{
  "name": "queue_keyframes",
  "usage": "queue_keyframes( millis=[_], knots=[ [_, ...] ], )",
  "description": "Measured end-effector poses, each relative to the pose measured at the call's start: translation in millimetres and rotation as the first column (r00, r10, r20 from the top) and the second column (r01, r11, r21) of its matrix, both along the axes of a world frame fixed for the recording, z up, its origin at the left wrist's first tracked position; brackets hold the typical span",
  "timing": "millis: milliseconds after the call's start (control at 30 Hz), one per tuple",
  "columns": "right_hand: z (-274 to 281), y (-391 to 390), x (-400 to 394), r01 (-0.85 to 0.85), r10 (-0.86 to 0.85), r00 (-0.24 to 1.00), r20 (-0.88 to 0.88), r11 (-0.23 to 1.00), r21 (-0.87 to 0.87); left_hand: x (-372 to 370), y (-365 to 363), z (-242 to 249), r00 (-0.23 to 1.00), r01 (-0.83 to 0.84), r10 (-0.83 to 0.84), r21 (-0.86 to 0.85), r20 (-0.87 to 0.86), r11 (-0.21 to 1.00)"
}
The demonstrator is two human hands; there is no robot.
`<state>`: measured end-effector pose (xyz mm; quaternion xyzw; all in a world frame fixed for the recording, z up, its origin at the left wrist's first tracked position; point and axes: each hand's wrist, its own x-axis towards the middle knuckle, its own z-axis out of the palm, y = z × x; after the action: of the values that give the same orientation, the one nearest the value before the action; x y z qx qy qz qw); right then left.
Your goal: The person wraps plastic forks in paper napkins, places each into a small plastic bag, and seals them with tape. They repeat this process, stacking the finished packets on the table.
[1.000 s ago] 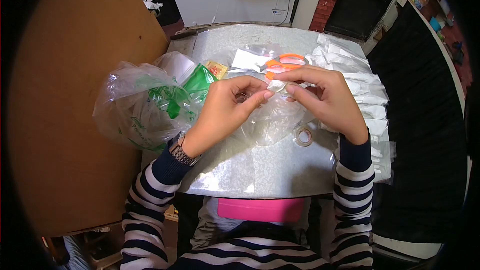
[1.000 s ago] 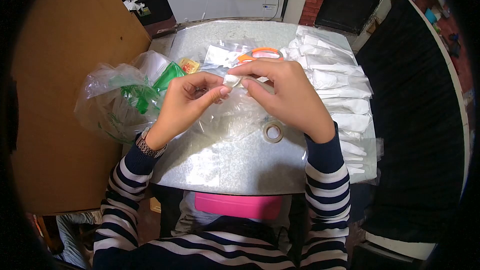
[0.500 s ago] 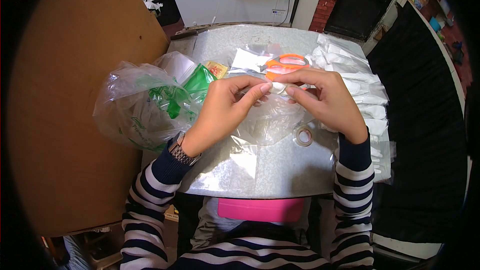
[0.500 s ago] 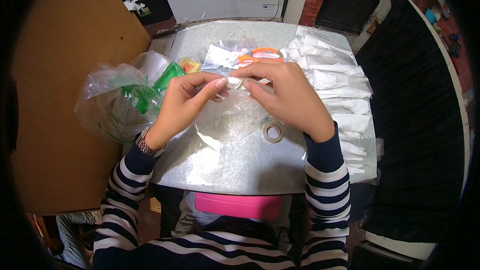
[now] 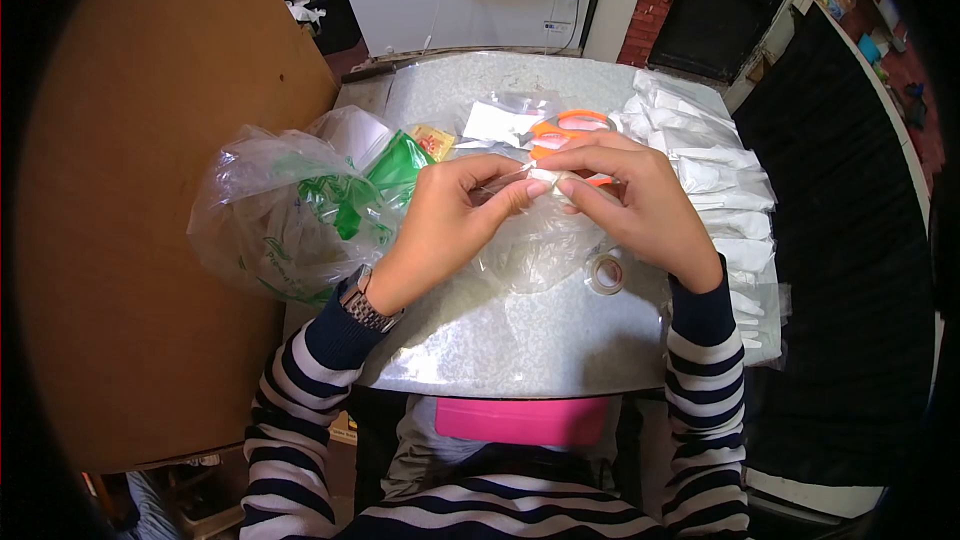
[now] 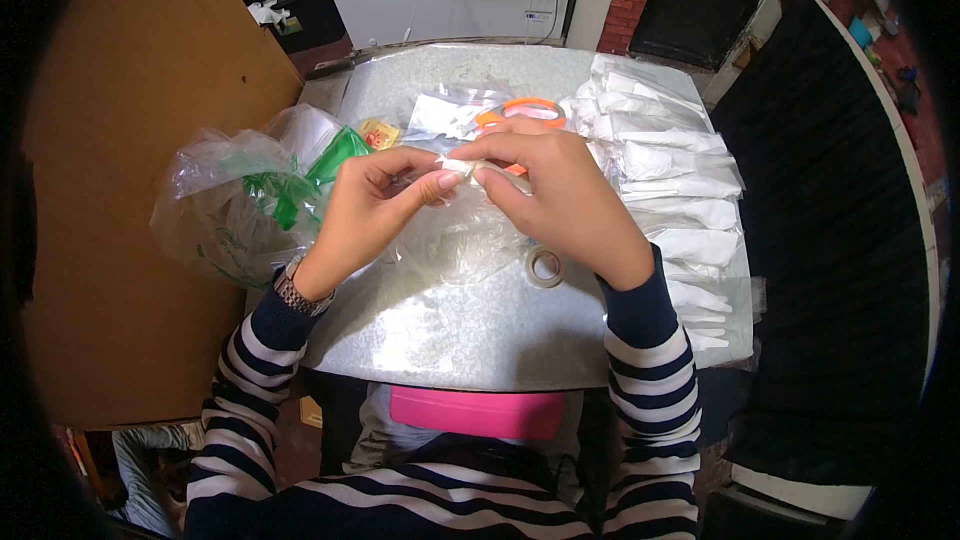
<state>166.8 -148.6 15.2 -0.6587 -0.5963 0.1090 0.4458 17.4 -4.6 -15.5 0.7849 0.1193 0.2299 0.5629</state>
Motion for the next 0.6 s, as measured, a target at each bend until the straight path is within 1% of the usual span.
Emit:
queue_keyframes(
  millis=[33,133,233,333,433,533,600],
  knots=[
    [-0.2,-0.2,-0.3,0.015,-0.016,1.000,0.023,1.000,0.008,0.0,0.3,-0.2,1.000,-0.006,0.006,0.001,-0.005,1.000],
    [5.1,-2.5,-2.0,0.022,-0.021,1.000,0.016,0.997,-0.069,0.1,0.5,-0.1,1.000,-0.007,0.008,0.031,-0.013,1.000],
    [0.5,0.4,-2.2,-0.018,0.012,0.996,0.085,0.998,0.066,-0.7,-1.0,3.2,1.000,0.011,-0.011,0.023,-0.011,1.000],
    [5.8,0.6,-5.1,-0.019,0.016,0.996,0.091,0.999,0.036,-0.3,-0.8,3.4,0.999,0.008,-0.007,0.027,-0.034,1.000],
    [5.1,1.9,-5.5,-0.016,0.009,0.993,0.116,0.999,0.052,-0.3,-0.6,2.5,1.000,0.005,-0.004,0.057,-0.023,0.998],
    [4.5,1.5,-6.2,0.007,-0.015,0.991,0.130,0.998,0.059,-1.9,-4.2,6.0,1.000,0.020,-0.020,0.144,0.001,0.989],
    [3.7,1.6,-6.1,0.026,-0.035,0.991,0.131,0.997,0.074,-2.6,-4.6,6.4,1.000,0.030,-0.030,0.151,-0.001,0.988]
  ],
)
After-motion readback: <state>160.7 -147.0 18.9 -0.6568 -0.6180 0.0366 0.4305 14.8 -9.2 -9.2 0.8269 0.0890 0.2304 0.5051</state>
